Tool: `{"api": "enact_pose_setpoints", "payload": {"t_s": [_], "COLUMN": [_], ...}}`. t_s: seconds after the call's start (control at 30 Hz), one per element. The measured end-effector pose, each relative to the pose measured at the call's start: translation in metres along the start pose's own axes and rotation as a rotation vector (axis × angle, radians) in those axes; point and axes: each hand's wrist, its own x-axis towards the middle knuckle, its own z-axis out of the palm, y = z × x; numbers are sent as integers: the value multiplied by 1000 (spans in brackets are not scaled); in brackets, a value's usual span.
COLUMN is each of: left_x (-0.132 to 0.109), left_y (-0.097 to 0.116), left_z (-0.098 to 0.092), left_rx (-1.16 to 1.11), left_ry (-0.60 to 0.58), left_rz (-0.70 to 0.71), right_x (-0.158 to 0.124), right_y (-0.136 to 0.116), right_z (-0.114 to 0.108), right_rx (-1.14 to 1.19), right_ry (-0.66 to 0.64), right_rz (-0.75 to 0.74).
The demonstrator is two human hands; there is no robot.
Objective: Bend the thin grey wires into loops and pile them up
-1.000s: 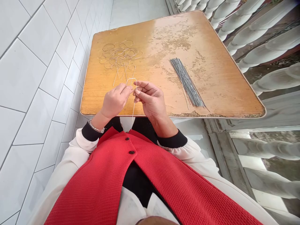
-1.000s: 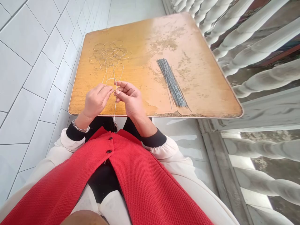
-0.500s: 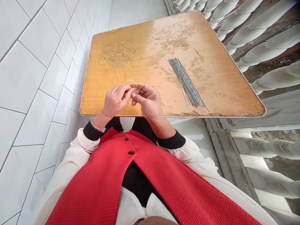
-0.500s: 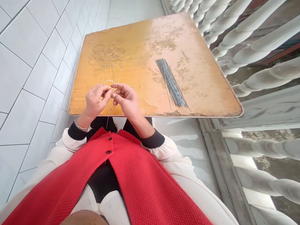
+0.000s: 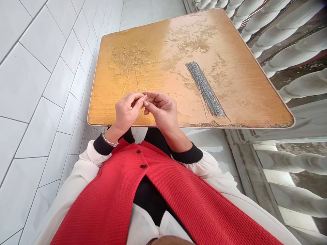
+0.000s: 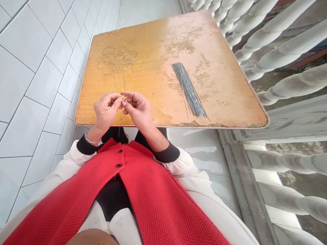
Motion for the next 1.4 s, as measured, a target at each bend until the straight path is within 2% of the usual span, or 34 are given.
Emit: {"api": "enact_pose_setpoints", "payload": {"t_s": [0.2,0.4,0.53,0.67,0.87,1.03,1.4], "left_x": [0,0,-8,-10,6,13,11], "left_y": [2,3,6,7,10,13,14], "left_z": [6,5,1,-9,-15,-12,-11], "left_rx": [-116,-75,-135,-185,-353,-390,-522], "left_ry": [66,29,-3,25,-76,-95,-151], "left_rz": [-58,-95,-156,-234,-436,-482,-577], "right_x": [0,-1,0,3,6,6,7], "right_y": [3,-1,-3,-4,-4,-4,-4], "right_z": [2,2,-2,-8,-11,-10,-5], "right_rx": [-21,-19,-7,-33,-26,-19,-9], "right_ry": [8,49,51,51,-5,-14,40], "right_rz": [2,-22,-9,15,58,82,105]}}
